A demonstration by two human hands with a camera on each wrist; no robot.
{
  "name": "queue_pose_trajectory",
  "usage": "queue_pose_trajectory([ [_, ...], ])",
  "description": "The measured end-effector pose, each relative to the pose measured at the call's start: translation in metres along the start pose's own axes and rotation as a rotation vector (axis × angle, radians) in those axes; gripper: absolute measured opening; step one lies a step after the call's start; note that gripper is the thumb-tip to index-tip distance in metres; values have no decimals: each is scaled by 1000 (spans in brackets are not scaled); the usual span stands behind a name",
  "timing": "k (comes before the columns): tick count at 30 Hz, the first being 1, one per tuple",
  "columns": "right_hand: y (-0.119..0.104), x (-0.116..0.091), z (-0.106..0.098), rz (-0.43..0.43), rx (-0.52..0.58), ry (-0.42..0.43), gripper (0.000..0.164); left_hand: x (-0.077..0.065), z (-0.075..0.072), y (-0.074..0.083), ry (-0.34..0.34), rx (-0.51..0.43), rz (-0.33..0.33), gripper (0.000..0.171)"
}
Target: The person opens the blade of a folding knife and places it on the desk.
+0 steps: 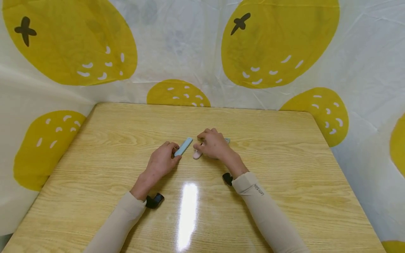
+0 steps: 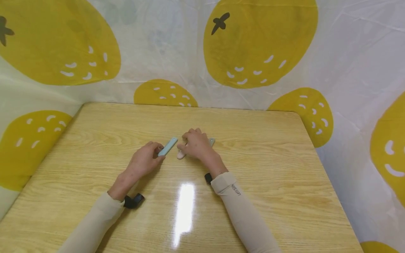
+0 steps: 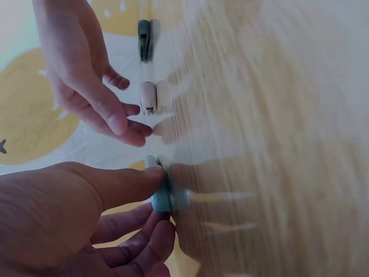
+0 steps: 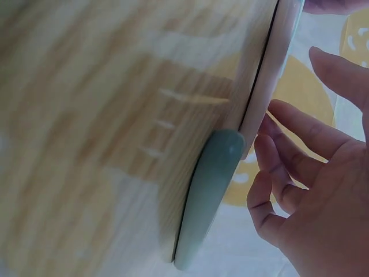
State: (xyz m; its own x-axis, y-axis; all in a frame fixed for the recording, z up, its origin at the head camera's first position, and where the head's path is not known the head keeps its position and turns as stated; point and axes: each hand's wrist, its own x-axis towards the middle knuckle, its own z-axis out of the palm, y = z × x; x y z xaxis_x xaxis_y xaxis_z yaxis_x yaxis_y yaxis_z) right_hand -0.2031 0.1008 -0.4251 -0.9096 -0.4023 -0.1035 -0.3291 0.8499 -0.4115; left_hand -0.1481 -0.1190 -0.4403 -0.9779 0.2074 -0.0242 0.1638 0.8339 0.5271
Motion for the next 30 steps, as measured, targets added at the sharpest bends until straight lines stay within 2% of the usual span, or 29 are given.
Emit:
queue_pose_trajectory([
  [6, -4, 3, 2, -10, 30, -20, 51, -1, 1, -2, 1, -9, -24, 35],
  [17, -9, 6, 5, -29, 83, -38, 37, -2, 1, 0, 0, -42, -38, 33],
  [23, -13, 6, 3, -9, 161, -56, 41, -2, 1, 0, 15, -67, -34, 30],
  [30, -12, 7, 2, -11, 129, -33, 45, -1, 0, 2, 23, -78, -39, 29],
])
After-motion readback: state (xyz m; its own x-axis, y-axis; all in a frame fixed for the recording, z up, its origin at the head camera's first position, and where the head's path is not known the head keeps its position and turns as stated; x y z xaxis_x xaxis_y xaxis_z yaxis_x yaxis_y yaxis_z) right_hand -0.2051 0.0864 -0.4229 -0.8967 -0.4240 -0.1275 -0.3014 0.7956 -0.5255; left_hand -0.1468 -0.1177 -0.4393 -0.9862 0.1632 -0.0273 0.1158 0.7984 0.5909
